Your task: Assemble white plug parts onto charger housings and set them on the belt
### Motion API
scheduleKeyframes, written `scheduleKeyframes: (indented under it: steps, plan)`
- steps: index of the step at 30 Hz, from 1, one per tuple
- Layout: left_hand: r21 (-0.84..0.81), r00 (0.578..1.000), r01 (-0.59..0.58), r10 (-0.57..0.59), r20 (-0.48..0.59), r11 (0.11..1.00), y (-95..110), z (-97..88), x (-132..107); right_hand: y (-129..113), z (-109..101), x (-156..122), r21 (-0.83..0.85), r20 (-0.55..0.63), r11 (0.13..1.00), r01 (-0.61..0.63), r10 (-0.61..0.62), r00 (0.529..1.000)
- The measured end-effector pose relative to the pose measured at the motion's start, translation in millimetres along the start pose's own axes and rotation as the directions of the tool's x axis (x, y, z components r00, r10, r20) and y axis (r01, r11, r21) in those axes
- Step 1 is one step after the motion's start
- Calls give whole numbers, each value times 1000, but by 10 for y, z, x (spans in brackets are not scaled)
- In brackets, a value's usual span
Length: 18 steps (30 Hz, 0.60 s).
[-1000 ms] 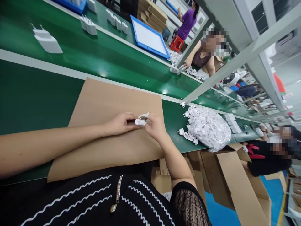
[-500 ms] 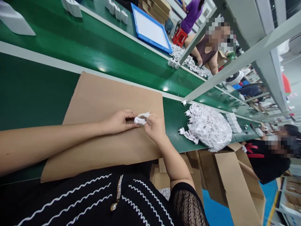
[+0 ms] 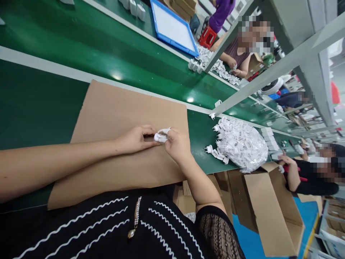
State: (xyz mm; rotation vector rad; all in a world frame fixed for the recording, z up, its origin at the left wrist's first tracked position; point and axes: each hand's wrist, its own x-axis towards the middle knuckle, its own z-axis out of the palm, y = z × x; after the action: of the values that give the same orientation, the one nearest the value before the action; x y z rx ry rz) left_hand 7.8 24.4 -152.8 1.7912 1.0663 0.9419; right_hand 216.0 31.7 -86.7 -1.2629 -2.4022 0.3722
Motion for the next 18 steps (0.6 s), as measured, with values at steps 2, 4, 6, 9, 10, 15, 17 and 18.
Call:
scheduleKeyframes:
  steps: [2, 4, 6, 9, 10, 15, 17, 18]
  plan:
    - [0, 1000, 14, -14, -16, 1000, -5, 20, -7, -33, -6, -18, -4, 7, 999, -44, 44, 999]
    - [7, 1000, 10, -10, -20, 1000, -9, 38, -12, -63, -9, -52, 2, -3, 996, -90, 90, 996]
    - [12, 1000, -7, 7, -9, 1000, -6, 46, -15, -96, -17, -80, -52, -16, 992, -115, 114, 993]
    - [33, 1000, 2, -3, 16, 999, 10, 40, -21, -172, -49, -52, -201, 10, 974, -106, 110, 994]
    - [47, 1000, 13, -14, 17, 999, 16, 35, -22, -205, -64, -20, -233, 34, 968, -96, 107, 994]
    - [116, 999, 3, -6, 32, 993, 36, 24, -29, -343, -131, 151, -289, 100, 950, -119, 154, 983]
    - [138, 999, -21, 14, 51, 990, 44, 24, -31, -321, -134, 150, -233, 77, 959, -160, 182, 980]
    - [141, 998, -30, 22, 58, 990, 46, 24, -32, -281, -127, 137, -160, 74, 971, -180, 193, 978]
